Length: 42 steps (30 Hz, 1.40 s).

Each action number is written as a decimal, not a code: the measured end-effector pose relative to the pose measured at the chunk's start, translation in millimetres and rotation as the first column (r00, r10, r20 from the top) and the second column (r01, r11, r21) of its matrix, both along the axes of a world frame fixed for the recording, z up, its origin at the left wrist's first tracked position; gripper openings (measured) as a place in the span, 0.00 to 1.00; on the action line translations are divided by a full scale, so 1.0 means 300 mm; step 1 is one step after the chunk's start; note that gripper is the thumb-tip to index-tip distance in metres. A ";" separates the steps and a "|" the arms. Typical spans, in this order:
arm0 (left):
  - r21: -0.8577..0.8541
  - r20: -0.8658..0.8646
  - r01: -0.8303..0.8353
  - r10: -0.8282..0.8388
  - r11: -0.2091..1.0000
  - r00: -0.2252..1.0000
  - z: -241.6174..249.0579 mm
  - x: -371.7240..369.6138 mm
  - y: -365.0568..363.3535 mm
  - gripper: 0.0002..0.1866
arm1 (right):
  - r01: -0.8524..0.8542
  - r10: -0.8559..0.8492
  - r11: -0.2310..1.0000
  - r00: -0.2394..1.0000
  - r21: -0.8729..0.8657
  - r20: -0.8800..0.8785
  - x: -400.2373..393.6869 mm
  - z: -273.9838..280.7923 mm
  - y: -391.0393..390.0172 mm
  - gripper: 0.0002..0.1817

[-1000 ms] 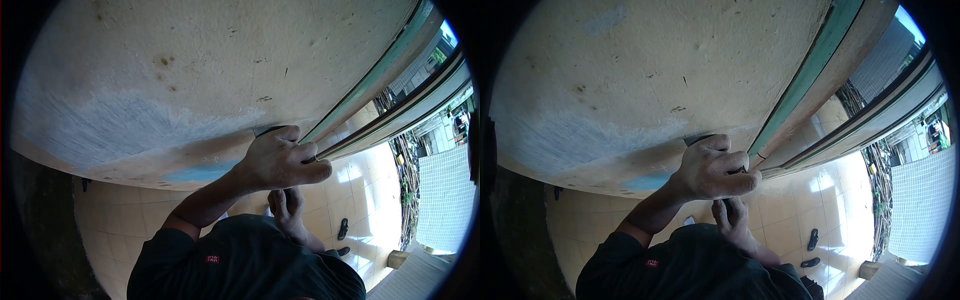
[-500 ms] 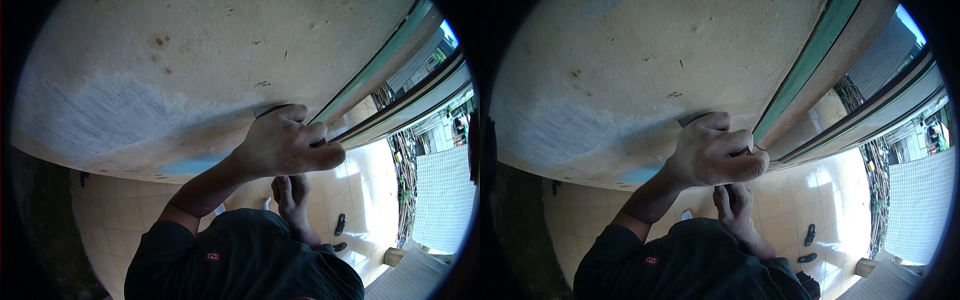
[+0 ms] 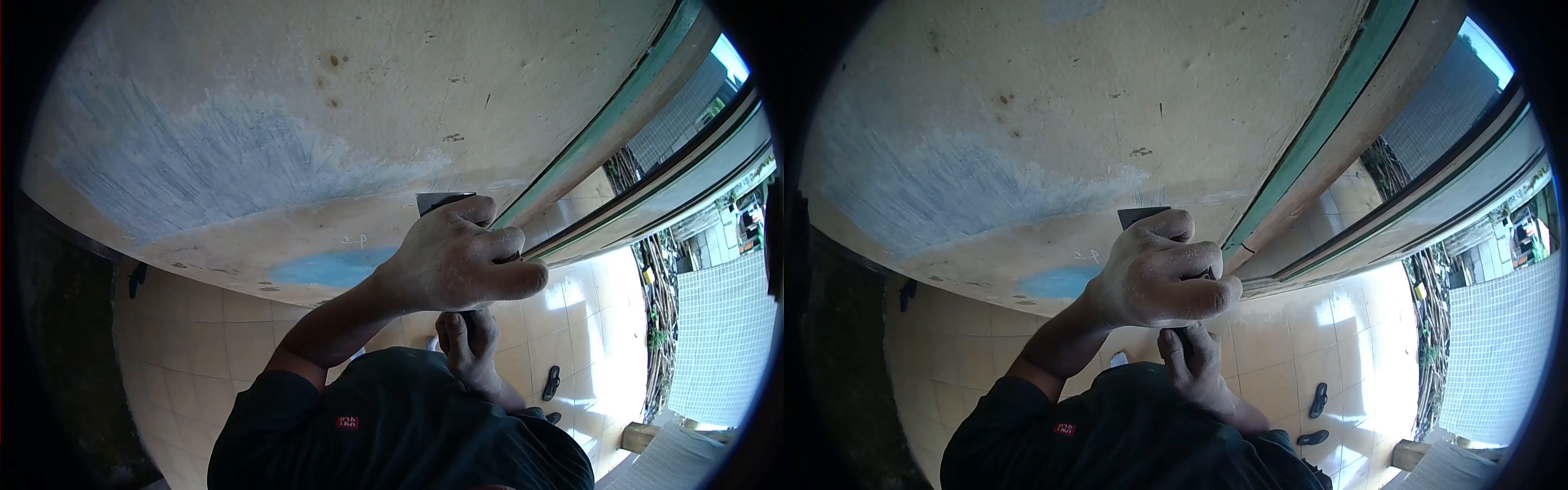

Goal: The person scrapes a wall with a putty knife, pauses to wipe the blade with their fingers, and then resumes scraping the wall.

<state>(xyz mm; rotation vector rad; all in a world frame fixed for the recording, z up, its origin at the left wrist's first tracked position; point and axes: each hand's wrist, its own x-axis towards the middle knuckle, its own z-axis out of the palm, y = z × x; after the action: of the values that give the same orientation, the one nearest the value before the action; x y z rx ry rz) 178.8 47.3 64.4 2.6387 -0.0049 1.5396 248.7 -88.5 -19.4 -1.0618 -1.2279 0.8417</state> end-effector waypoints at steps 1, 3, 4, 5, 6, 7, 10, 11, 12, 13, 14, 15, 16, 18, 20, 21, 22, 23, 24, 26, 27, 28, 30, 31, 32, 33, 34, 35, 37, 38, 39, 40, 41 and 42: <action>0.033 0.025 0.006 -0.006 0.999 1.000 -0.003 0.000 0.011 0.13 | 0.009 -0.009 0.999 1.000 -0.040 -0.018 -0.002 0.005 0.007 0.10; 0.006 -0.005 -0.020 0.020 1.000 1.000 -0.044 -0.006 0.022 0.15 | 0.014 -0.016 0.997 0.999 -0.071 -0.029 -0.004 0.005 0.025 0.10; -0.023 -0.043 -0.041 0.040 0.999 0.998 -0.057 -0.007 0.030 0.18 | 0.033 -0.034 0.997 0.999 -0.064 -0.006 -0.009 -0.011 0.033 0.10; -0.016 -0.039 -0.042 0.041 0.999 0.998 -0.063 -0.004 0.040 0.18 | 0.054 -0.053 0.997 0.998 -0.056 0.015 -0.017 -0.023 0.038 0.10; -0.018 -0.023 -0.048 0.048 0.999 0.999 -0.062 0.001 0.046 0.18 | 0.093 -0.095 0.994 0.995 -0.055 -0.038 -0.034 -0.022 0.036 0.10; -0.025 -0.007 -0.055 0.055 0.998 0.998 -0.065 0.005 0.046 0.18 | 0.091 -0.093 0.994 0.995 -0.059 -0.036 -0.019 -0.007 0.040 0.10; 0.021 0.055 -0.092 0.091 0.996 0.994 -0.042 0.033 0.047 0.17 | 0.093 -0.096 0.977 0.995 -0.191 -0.005 0.062 0.043 0.055 0.10; 0.016 0.046 -0.089 0.088 0.996 0.995 -0.047 0.035 0.040 0.17 | 0.052 -0.047 0.983 0.998 -0.174 0.032 0.084 0.045 0.056 0.10; -0.014 0.083 -0.069 0.070 0.998 0.994 -0.051 0.035 0.034 0.16 | 0.032 -0.031 0.988 1.000 -0.154 0.003 0.076 0.036 0.046 0.10; -0.041 0.120 -0.046 0.051 0.998 0.991 -0.053 0.034 0.031 0.16 | 0.013 -0.017 0.992 1.000 -0.129 -0.026 0.060 0.028 0.036 0.11; -0.087 0.118 -0.012 0.023 0.996 0.993 -0.053 0.021 0.021 0.14 | 0.025 -0.028 0.991 0.999 -0.129 -0.021 0.034 0.022 0.027 0.09; -0.078 0.117 -0.007 0.016 0.997 0.993 -0.058 0.014 0.020 0.14 | 0.034 -0.036 0.992 0.999 -0.122 -0.010 0.010 0.020 0.026 0.10; -0.047 0.058 -0.052 0.055 0.998 0.997 -0.068 0.009 0.026 0.14 | 0.045 -0.050 0.992 0.998 -0.115 -0.034 -0.001 0.010 0.034 0.11; 0.030 -0.021 -0.139 0.139 0.990 0.990 -0.050 0.003 0.037 0.14 | 0.049 -0.055 0.992 0.997 -0.116 -0.051 -0.001 -0.001 0.066 0.11; 0.034 0.018 -0.133 0.133 0.990 0.991 0.016 0.008 0.048 0.14 | 0.040 -0.040 0.999 0.997 0.005 -0.060 0.007 0.005 0.104 0.10; 0.054 0.055 -0.125 0.122 0.991 0.991 0.032 0.010 0.049 0.15 | 0.042 -0.042 0.999 0.997 -0.003 -0.060 0.005 0.006 0.090 0.10; 0.093 0.040 -0.115 0.112 0.989 0.993 0.024 0.007 0.051 0.15 | 0.006 -0.007 1.000 0.997 -0.015 -0.079 0.002 0.010 0.082 0.10; 0.100 0.042 -0.123 0.119 0.987 0.992 0.003 -0.003 0.049 0.15 | -0.033 0.031 0.999 0.995 -0.020 -0.100 -0.001 0.012 0.078 0.10; 0.057 -0.018 -0.109 0.110 0.992 0.994 -0.028 -0.018 0.040 0.15 | -0.040 0.038 0.999 0.994 -0.013 -0.101 -0.010 0.003 0.070 0.10; 0.038 -0.129 -0.161 0.165 0.986 0.978 -0.058 -0.037 0.029 0.16 | -0.001 -0.013 0.995 0.990 -0.100 -0.142 -0.029 -0.034 0.054 0.10; 0.043 -0.127 -0.168 0.172 0.985 0.977 -0.053 -0.034 0.041 0.16 | 0.017 -0.041 0.989 0.987 -0.149 -0.158 -0.035 -0.036 0.060 0.10; 0.046 -0.096 -0.161 0.165 0.986 0.982 -0.051 -0.024 0.045 0.17 | 0.013 -0.040 0.990 0.981 -0.143 -0.188 -0.032 -0.029 0.071 0.10; 0.039 -0.041 -0.133 0.134 0.990 0.990 -0.013 -0.008 0.053 0.18 | 0.001 -0.015 0.996 0.989 -0.092 -0.148 -0.004 0.005 0.098 0.10; 0.028 -0.048 -0.132 0.133 0.991 0.990 0.009 -0.009 0.051 0.18 | -0.010 0.007 1.000 0.993 -0.028 -0.116 0.004 0.018 0.100 0.10; 0.040 -0.037 -0.118 0.120 0.992 0.992 0.031 -0.012 0.050 0.17 | -0.040 0.040 0.999 0.989 -0.001 -0.144 0.006 0.029 0.095 0.11; 0.057 -0.023 -0.105 0.107 0.993 0.994 0.042 -0.016 0.049 0.17 | -0.041 0.041 0.999 0.988 0.000 -0.149 -0.002 0.024 0.084 0.11; 0.066 -0.024 -0.105 0.107 0.992 0.994 0.030 -0.021 0.043 0.17 | -0.035 0.034 0.999 0.992 -0.006 -0.120 -0.012 0.015 0.070 0.11; 0.028 -0.043 -0.086 0.088 0.996 0.995 0.005 -0.028 0.032 0.17 | -0.027 0.027 1.000 0.996 -0.007 -0.088 -0.019 0.005 0.059 0.11; 0.004 -0.055 -0.074 0.074 0.997 0.996 0.005 -0.033 0.044 0.17 | -0.037 0.035 0.999 0.996 -0.016 -0.086 -0.025 -0.009 0.060 0.12; 0.018 -0.060 -0.082 0.083 0.996 0.995 0.012 -0.030 0.047 0.17 | -0.021 0.019 1.000 0.994 -0.019 -0.108 -0.030 -0.003 0.063 0.11; 0.025 -0.065 -0.089 0.091 0.996 0.994 0.019 -0.032 0.046 0.16 | -0.005 0.001 1.000 0.992 -0.031 -0.130 -0.035 0.003 0.060 0.11; 0.018 -0.061 -0.095 0.095 0.995 0.994 0.034 -0.034 0.049 0.16 | 0.000 -0.003 1.000 0.994 -0.030 -0.105 -0.034 0.020 0.066 0.11; 0.039 -0.076 -0.088 0.091 0.995 0.993 0.059 -0.036 0.055 0.16 | -0.002 -0.002 0.999 0.995 -0.039 -0.104 -0.034 0.023 0.078 0.11; 0.060 -0.092 -0.078 0.083 0.995 0.992 0.071 -0.037 0.055 0.16 | -0.008 0.008 1.000 0.993 0.000 -0.119 -0.036 0.021 0.091 0.10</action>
<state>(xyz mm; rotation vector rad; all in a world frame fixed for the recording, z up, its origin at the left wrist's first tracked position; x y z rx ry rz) 167.6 63.7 85.8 2.7856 0.0662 1.4560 237.9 -61.3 -13.2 -0.9934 -1.1321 0.8983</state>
